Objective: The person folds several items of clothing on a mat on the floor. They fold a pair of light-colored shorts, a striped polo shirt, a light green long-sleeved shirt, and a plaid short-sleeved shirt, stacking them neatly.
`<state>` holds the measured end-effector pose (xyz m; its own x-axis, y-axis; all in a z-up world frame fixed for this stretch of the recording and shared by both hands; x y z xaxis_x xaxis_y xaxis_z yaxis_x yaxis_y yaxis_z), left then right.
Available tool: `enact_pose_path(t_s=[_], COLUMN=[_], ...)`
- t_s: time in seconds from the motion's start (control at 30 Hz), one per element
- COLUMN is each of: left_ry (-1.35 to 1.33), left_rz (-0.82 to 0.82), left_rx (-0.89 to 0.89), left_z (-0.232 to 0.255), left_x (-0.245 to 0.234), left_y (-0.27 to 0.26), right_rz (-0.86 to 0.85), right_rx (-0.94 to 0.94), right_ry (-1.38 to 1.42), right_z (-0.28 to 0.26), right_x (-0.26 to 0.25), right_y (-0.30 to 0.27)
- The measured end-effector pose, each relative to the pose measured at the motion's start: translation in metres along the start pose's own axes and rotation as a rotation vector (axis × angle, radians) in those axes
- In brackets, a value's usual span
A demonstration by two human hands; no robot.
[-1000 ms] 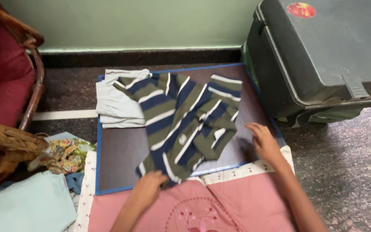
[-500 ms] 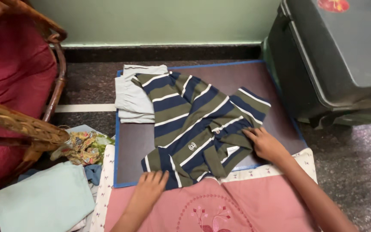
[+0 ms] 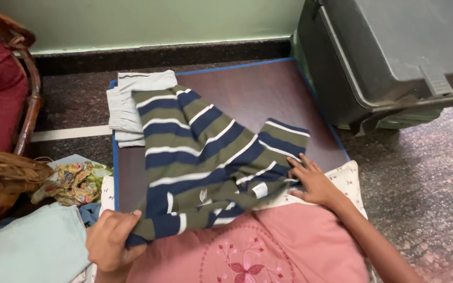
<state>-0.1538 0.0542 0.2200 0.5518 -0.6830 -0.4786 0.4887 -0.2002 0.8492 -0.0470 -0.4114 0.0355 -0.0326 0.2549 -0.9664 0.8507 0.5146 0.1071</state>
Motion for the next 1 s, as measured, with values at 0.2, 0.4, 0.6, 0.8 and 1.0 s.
enact_pose_path(t_s=[0.2,0.4,0.6,0.8,1.0], left_ry=[-0.033,0.020,0.043,0.087,0.123], left_rz=[-0.012,-0.136,-0.253,-0.315,-0.079], left_rx=[0.203,0.170,-0.028,-0.573,-0.484], left_z=[0.036,0.026,-0.062,-0.261,-0.252], left_x=[-0.033,-0.079,-0.074,0.138,0.231], left_y=[0.043,0.051,0.083,0.155,0.044], right_rz=[0.073,0.955,1.169,0.687,0.490], right_rx=[-0.028,0.431,0.127,0.299,0.107], right_ry=[0.039,0.008,0.479,-0.213,-0.446], right_z=[-0.024,-0.052,-0.013,0.092,0.062], right_x=[-0.011,-0.151,-0.259,-0.289,-0.159], right_y=[-0.003,-0.139,-0.125,0.077,0.158])
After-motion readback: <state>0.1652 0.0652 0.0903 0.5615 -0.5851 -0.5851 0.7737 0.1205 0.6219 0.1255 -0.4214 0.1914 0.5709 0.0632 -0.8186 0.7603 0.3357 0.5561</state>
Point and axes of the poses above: each hand's wrist, its own y-axis towards the middle knuckle, its own x-axis out of the palm, z = x × y, the point moved 6 cm from there along y, towards the middle knuckle, and after that the axes turned 1 degree about -z, right-handed, at the moved point
